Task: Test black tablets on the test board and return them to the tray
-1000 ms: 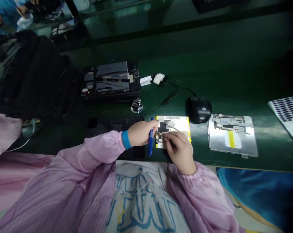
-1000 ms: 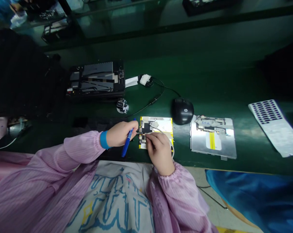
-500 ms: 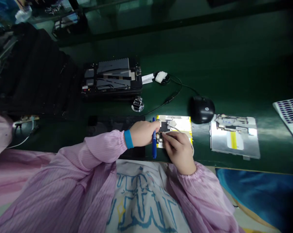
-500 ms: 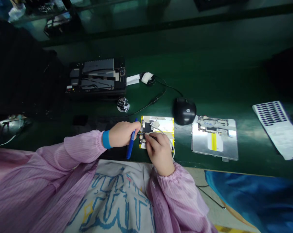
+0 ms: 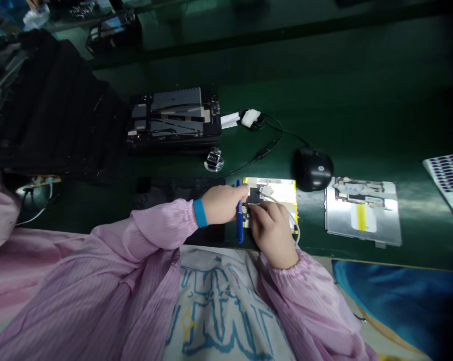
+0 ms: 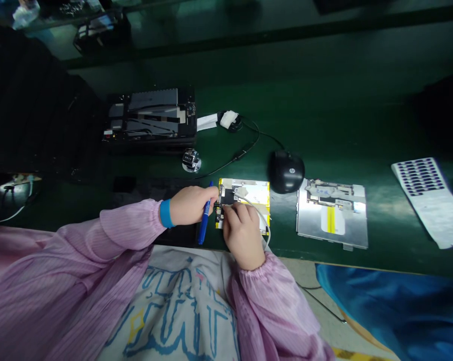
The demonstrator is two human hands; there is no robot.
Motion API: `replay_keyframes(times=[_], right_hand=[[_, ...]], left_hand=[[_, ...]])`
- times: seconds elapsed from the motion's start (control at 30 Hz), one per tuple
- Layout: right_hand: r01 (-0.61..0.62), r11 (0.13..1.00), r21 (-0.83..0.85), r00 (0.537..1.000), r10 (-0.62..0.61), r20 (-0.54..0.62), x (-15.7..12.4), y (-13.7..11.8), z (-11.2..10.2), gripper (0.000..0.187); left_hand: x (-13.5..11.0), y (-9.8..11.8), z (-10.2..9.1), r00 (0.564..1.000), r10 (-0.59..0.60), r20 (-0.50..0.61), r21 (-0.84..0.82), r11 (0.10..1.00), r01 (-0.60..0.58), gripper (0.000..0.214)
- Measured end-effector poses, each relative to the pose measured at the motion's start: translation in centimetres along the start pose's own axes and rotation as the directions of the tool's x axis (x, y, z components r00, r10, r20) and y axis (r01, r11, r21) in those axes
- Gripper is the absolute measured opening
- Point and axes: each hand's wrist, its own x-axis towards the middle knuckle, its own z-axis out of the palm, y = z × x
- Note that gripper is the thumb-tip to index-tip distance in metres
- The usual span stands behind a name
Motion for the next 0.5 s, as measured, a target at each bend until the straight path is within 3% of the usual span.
replay_keyframes(times=[0.17,0.23,0.3,0.37,0.47,0.5], right_hand=[[-0.033,0.998,0.046,0.999,0.033,0.010,-0.2,-0.1,0.2,0.023],[-0.052,0.996,0.069,0.999,0.052,-0.002,-0.2,-0.2,0.1,0.020],[-0.087,0.994,0.059,0.995,0.090,-0.033,-0.1,-0.1,0.0,0.018],[-0.133,0.991,0.026,0.989,0.135,-0.060,0.2,0.2,-0.2,0.023],[-0.159,0.987,-0.032,0.987,0.158,-0.045,1.1,1.0,-0.4,0.036],[-0.154,0.987,-0.054,0.988,0.153,-0.026,1.4,1.3,-0.4,0.039]], left_hand=[[-1.4,-1.0,-2.2,0.994,-0.004,-0.107,-0.259,0.966,-0.024,0.023],[-3.4,-2.0,-3.9,0.981,-0.055,-0.185,-0.375,0.927,-0.019,0.026],[-6.0,-3.8,-5.5,0.941,-0.165,-0.296,-0.422,0.906,0.026,0.027],[-8.9,-6.2,-6.5,0.853,-0.313,-0.418,-0.422,0.898,0.123,0.027],[-12.6,-10.2,-6.6,0.613,-0.515,-0.599,-0.371,0.857,0.358,0.024],[-13.6,-11.3,-6.4,0.557,-0.557,-0.616,-0.360,0.828,0.430,0.024]])
